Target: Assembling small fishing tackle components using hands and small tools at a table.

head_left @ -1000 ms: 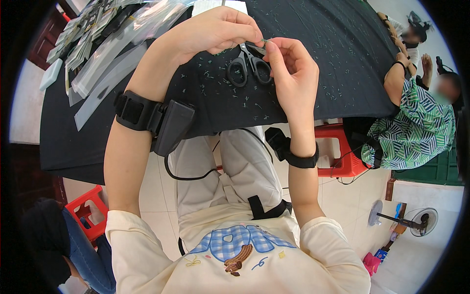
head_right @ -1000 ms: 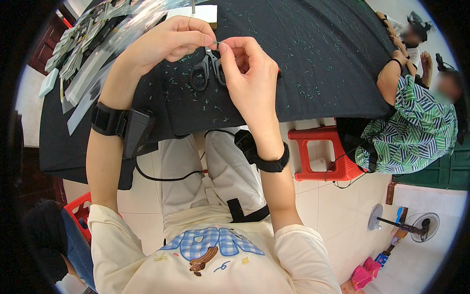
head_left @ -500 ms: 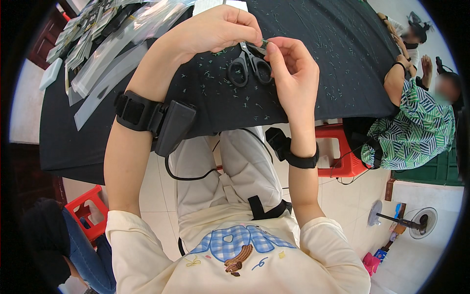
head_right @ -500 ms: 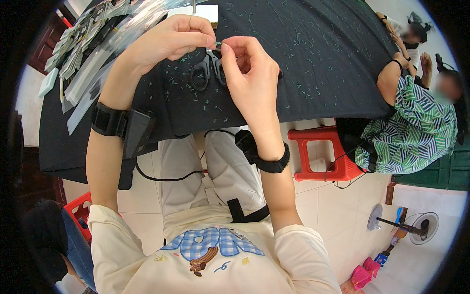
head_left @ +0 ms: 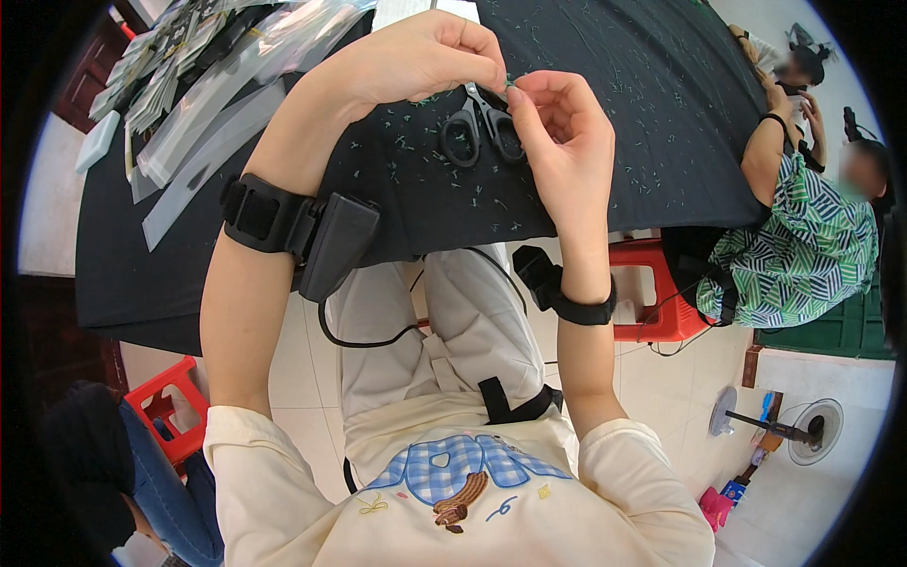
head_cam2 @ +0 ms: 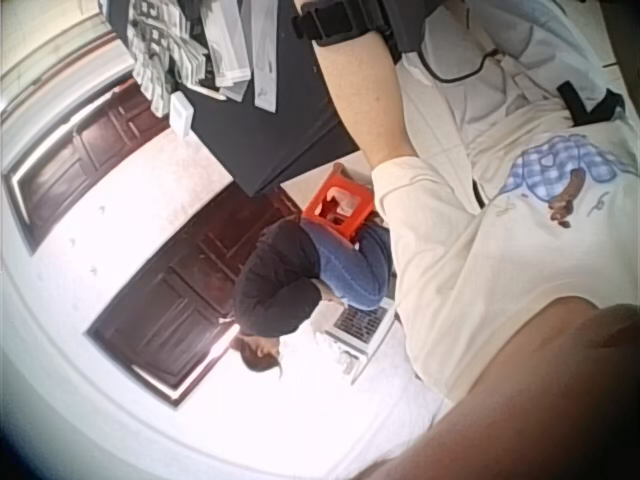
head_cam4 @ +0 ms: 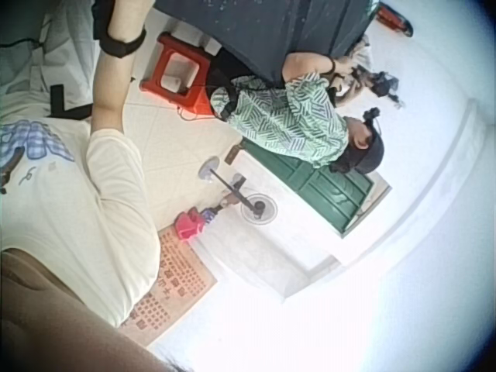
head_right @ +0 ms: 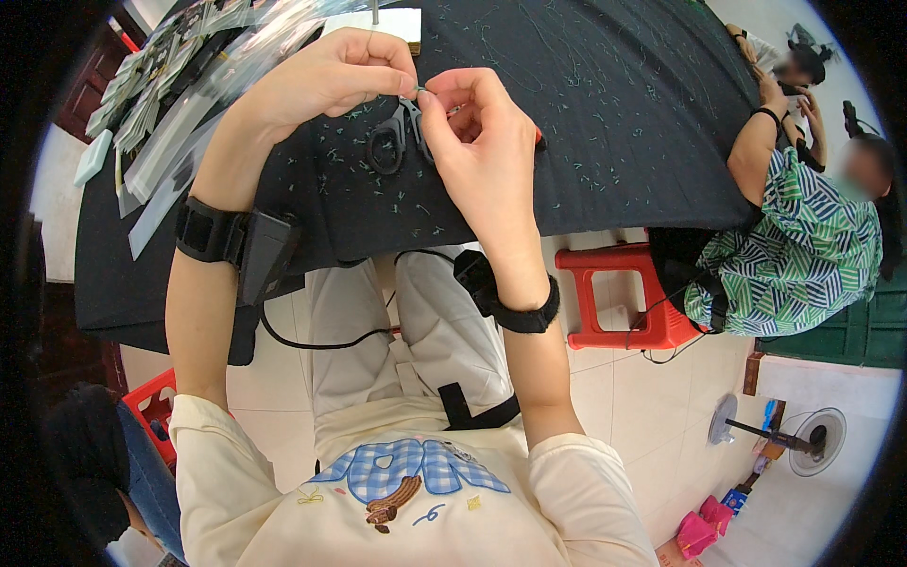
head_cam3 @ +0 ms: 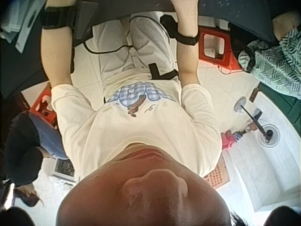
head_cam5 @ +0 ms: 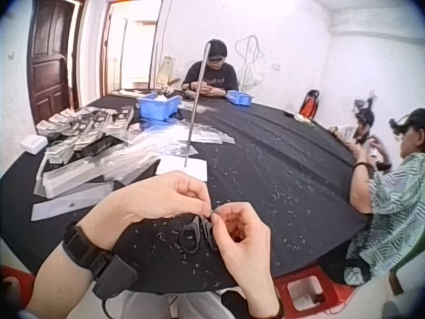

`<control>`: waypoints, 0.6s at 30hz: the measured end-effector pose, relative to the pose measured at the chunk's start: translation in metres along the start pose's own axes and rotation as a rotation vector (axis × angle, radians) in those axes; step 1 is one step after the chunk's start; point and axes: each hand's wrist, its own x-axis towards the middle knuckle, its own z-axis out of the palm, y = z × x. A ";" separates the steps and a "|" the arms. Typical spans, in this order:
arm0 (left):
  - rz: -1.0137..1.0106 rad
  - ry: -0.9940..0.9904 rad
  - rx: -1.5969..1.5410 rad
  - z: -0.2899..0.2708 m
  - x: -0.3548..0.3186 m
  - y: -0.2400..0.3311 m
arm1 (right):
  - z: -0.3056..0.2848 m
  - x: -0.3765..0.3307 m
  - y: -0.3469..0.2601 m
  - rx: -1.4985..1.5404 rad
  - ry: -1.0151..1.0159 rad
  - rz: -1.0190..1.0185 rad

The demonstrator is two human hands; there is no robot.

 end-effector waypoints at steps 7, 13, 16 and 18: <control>-0.012 0.016 -0.004 0.002 0.000 0.001 | 0.000 0.000 0.000 0.000 -0.001 0.012; -0.003 -0.005 0.008 0.000 0.001 -0.001 | 0.000 0.000 0.000 -0.014 0.008 0.018; -0.008 0.002 0.017 0.001 0.000 0.000 | 0.000 -0.001 -0.001 -0.003 0.002 0.039; -0.010 0.010 0.024 0.002 0.000 0.001 | 0.000 -0.001 0.000 -0.003 0.005 0.033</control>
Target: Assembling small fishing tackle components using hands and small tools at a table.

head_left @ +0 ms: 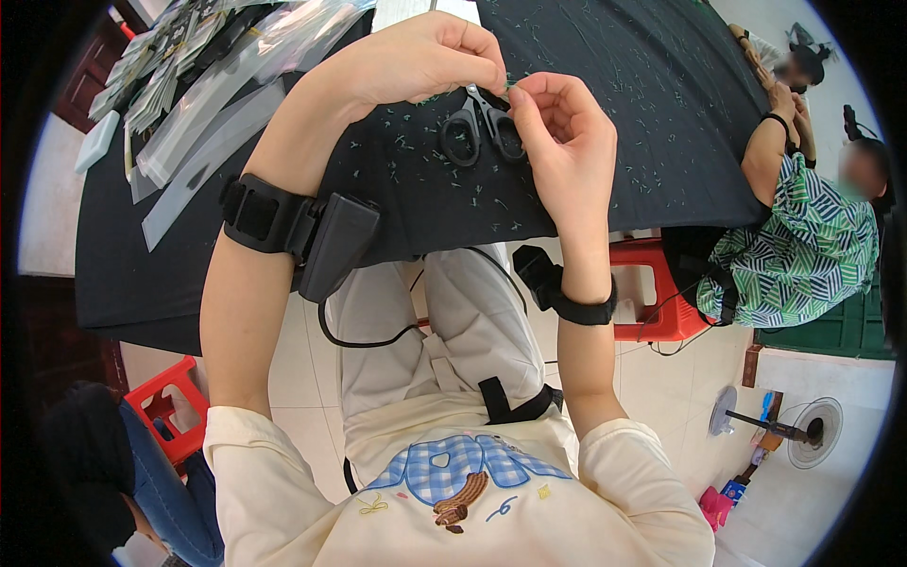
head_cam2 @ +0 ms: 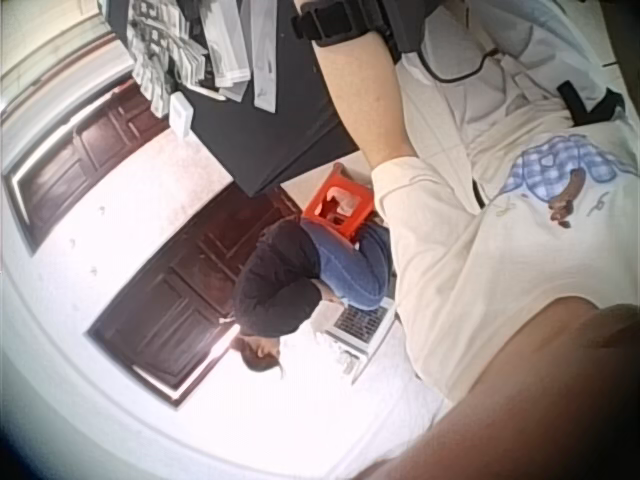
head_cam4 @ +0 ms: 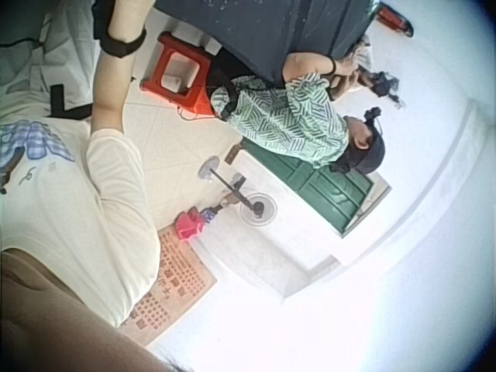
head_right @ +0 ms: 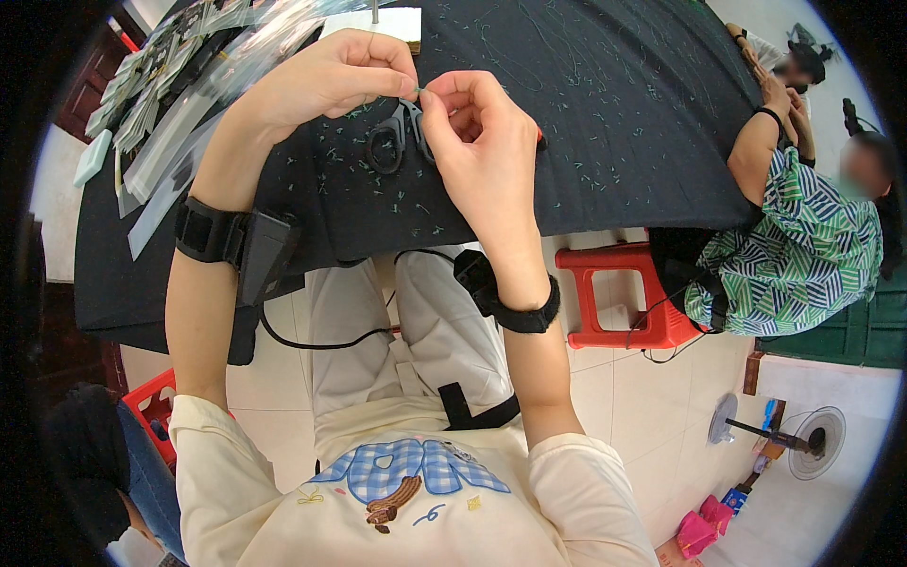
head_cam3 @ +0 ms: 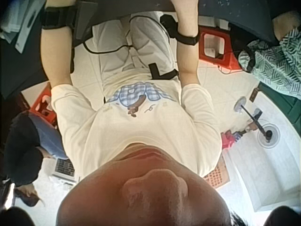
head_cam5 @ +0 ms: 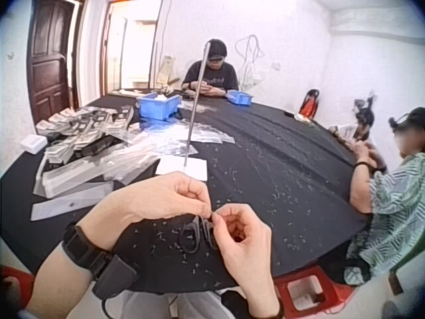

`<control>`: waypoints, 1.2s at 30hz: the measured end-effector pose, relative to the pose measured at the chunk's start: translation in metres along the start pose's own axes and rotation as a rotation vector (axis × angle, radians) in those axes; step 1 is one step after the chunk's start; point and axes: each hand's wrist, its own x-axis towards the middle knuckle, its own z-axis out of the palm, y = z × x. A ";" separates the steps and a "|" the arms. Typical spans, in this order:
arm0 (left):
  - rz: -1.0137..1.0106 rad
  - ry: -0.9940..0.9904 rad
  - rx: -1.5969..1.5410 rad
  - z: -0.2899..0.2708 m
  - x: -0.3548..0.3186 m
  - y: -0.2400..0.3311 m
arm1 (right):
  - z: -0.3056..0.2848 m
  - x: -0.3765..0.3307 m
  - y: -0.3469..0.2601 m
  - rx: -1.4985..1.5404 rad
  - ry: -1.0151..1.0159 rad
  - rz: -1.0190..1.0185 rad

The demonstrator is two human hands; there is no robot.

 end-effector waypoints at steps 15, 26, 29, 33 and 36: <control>0.018 0.007 0.048 0.001 -0.001 0.000 | 0.000 0.000 -0.002 -0.017 -0.004 -0.003; 0.010 -0.006 0.063 0.002 -0.002 0.002 | 0.000 -0.001 -0.004 -0.044 -0.019 0.001; 0.024 -0.011 0.067 0.001 -0.001 0.001 | -0.001 -0.001 -0.004 -0.025 -0.023 0.001; 0.015 -0.014 0.086 0.002 0.000 0.001 | -0.001 -0.001 -0.004 -0.039 -0.038 -0.010; 0.037 -0.019 0.126 0.002 0.000 0.001 | -0.001 -0.001 -0.005 -0.045 -0.043 -0.004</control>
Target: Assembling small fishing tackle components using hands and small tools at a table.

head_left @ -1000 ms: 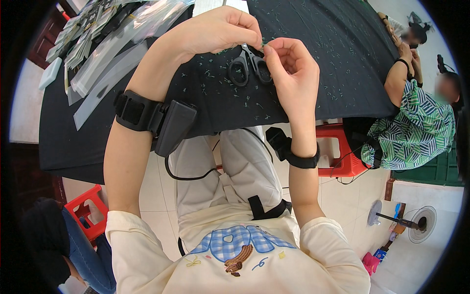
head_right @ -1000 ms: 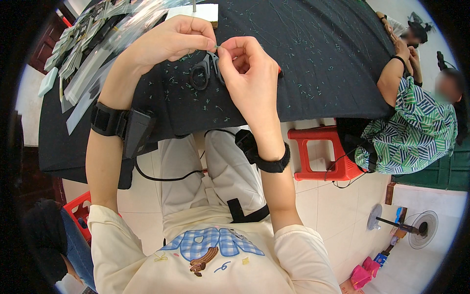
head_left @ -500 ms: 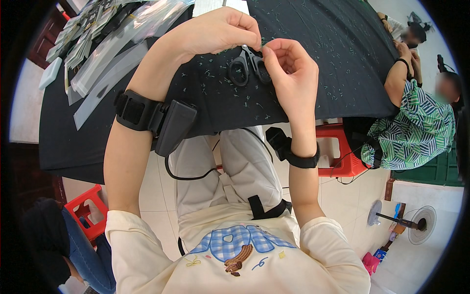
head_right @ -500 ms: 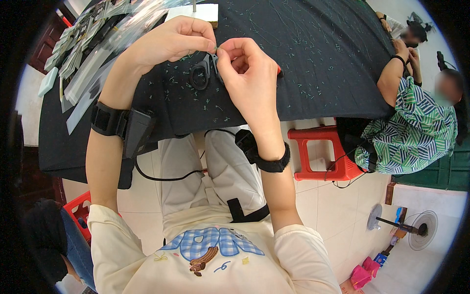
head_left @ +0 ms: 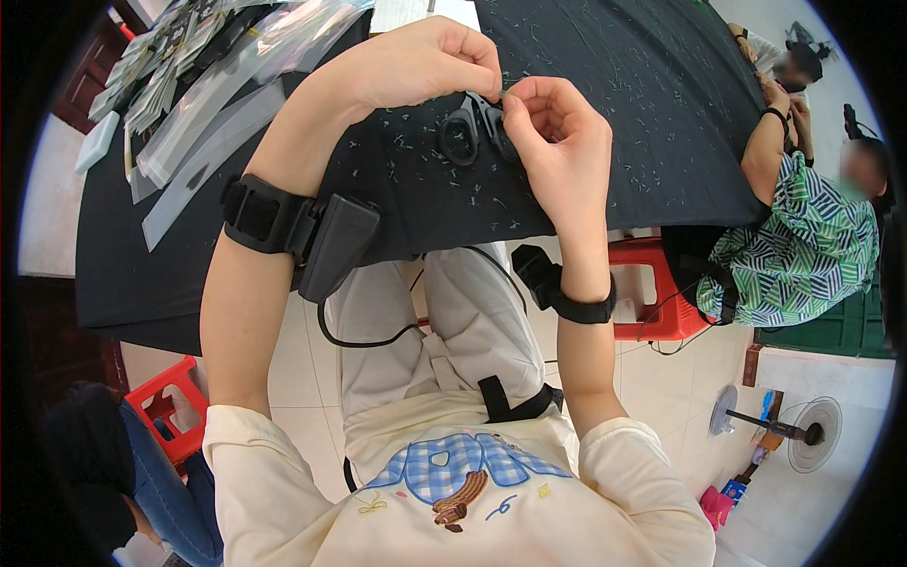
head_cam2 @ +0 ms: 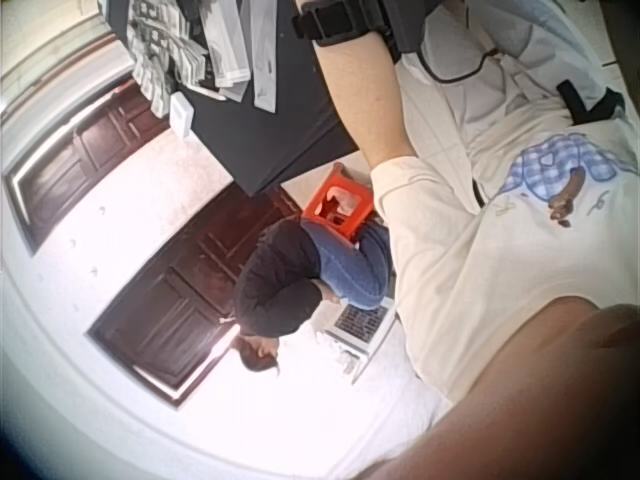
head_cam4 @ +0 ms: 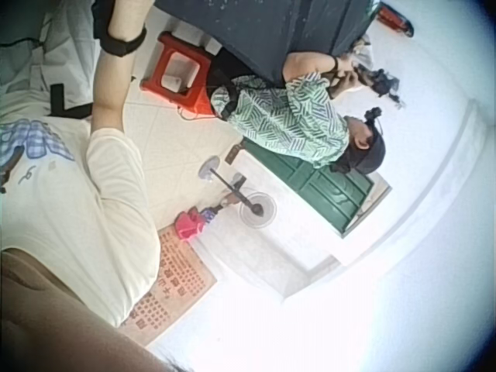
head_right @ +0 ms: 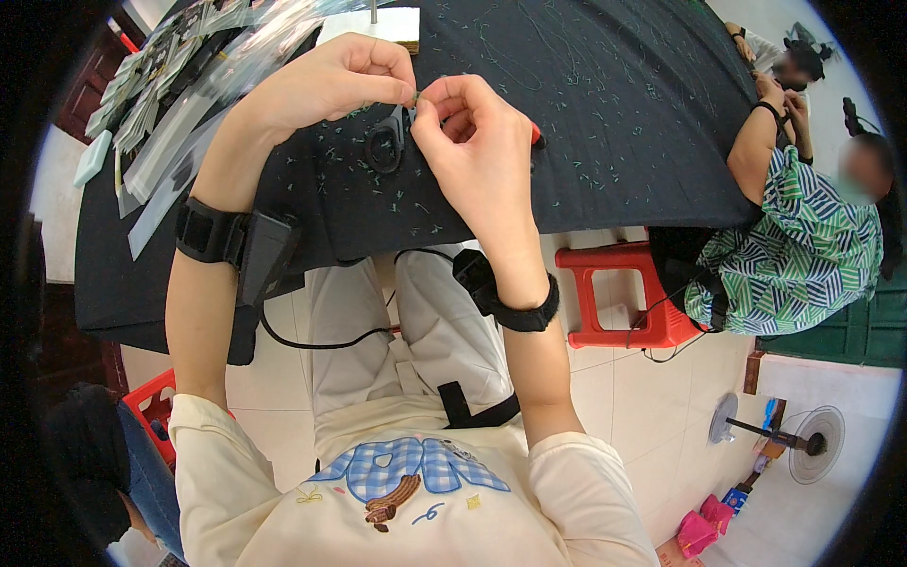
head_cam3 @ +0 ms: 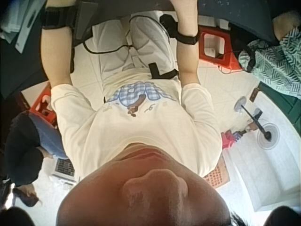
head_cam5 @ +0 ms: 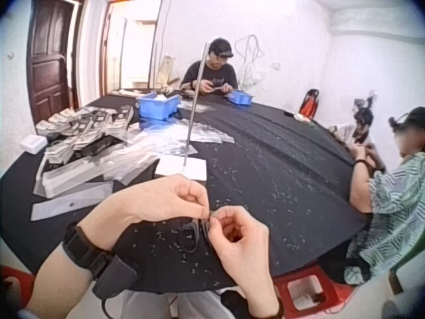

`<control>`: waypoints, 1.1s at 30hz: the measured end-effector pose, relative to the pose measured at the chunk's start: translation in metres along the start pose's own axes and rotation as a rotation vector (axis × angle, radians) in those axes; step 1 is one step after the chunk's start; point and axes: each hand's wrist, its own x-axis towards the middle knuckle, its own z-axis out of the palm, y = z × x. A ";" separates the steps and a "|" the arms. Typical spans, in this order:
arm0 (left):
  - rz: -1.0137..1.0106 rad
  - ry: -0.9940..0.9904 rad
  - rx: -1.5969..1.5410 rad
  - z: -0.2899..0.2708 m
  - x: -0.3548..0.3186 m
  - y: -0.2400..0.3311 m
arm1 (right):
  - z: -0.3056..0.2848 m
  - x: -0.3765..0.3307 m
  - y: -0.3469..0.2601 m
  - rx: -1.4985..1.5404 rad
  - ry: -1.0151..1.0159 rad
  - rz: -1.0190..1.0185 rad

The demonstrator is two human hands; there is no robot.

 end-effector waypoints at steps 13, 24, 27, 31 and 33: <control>0.037 -0.005 0.059 -0.001 0.002 -0.002 | -0.001 -0.001 -0.001 -0.015 -0.012 0.016; 0.061 0.022 0.066 0.000 0.002 -0.002 | 0.000 -0.001 -0.002 -0.020 -0.010 0.003; 0.039 0.027 0.085 -0.001 0.001 -0.001 | 0.000 -0.001 -0.002 -0.022 -0.012 -0.005; 0.003 0.067 0.085 0.001 0.000 -0.002 | 0.000 -0.001 -0.003 0.009 0.024 0.010; -0.043 0.087 0.071 0.001 0.000 -0.001 | 0.000 0.000 0.001 0.024 0.045 0.011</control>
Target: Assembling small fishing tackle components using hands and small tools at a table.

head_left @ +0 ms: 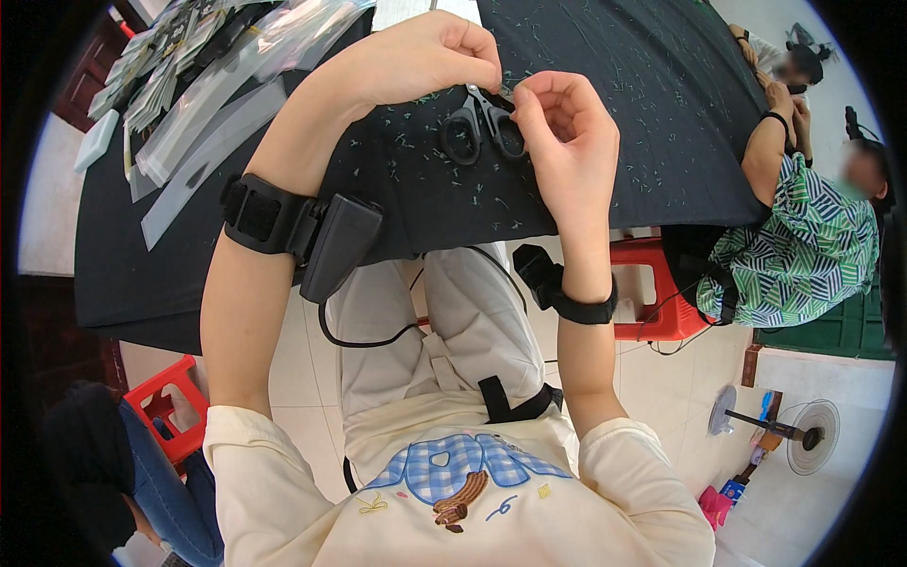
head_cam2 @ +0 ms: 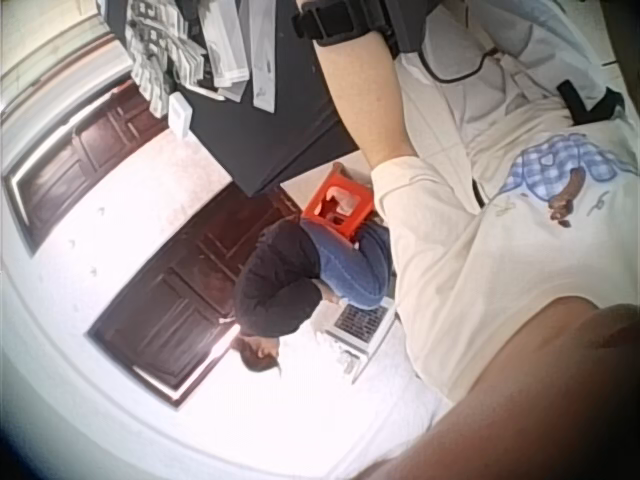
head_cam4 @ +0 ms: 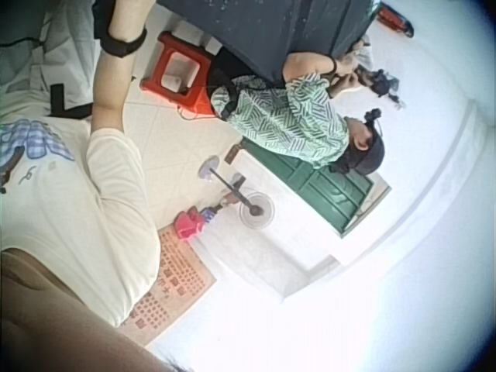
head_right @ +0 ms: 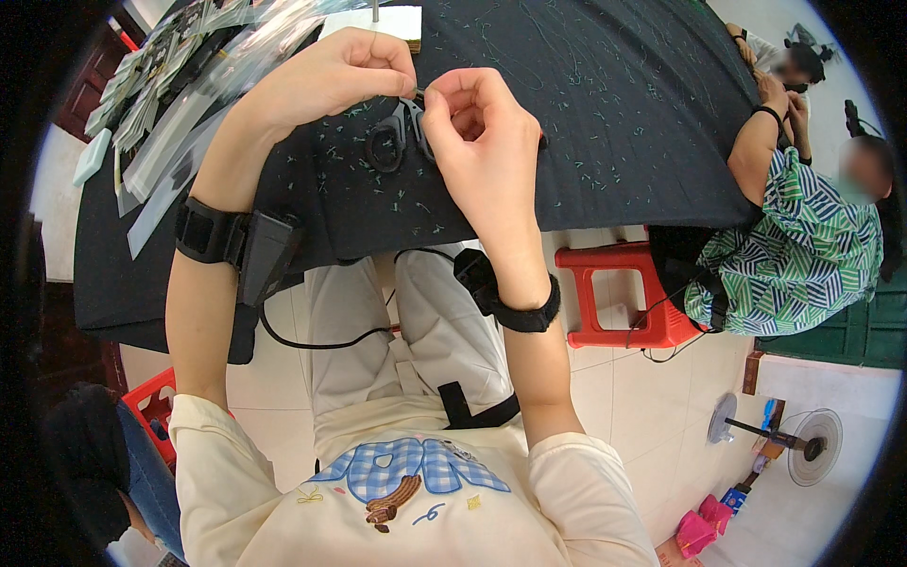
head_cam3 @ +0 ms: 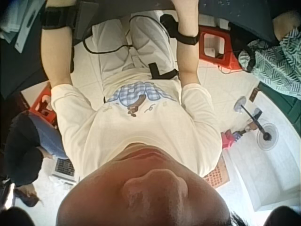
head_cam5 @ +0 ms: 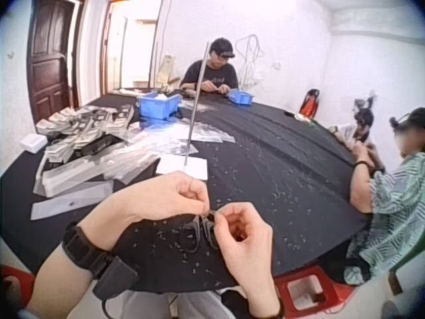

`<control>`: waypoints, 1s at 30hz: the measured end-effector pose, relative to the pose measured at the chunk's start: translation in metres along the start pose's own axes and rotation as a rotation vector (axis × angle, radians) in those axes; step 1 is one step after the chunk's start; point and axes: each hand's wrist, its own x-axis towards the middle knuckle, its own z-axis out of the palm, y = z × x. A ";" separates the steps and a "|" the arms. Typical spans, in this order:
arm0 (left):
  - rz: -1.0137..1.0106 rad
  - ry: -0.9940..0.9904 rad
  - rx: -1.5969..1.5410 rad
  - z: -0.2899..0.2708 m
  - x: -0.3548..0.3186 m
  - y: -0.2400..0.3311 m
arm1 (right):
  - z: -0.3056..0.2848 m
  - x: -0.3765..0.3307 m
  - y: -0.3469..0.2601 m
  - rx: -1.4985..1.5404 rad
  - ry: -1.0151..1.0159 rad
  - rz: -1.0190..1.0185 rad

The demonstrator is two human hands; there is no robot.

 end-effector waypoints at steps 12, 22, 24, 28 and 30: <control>-0.022 0.005 0.003 0.000 -0.002 0.003 | 0.000 0.000 0.002 -0.046 -0.039 -0.018; -0.014 -0.002 -0.037 -0.001 -0.001 0.001 | 0.001 0.000 0.000 -0.046 -0.041 -0.017; -0.017 0.000 -0.037 -0.002 -0.001 0.000 | 0.001 0.000 -0.001 -0.037 -0.042 -0.008; -0.019 -0.010 -0.048 -0.002 0.000 0.000 | 0.003 0.000 0.000 -0.009 -0.045 0.010; -0.020 -0.007 -0.049 -0.003 0.000 -0.001 | 0.003 0.001 0.001 -0.018 -0.049 0.007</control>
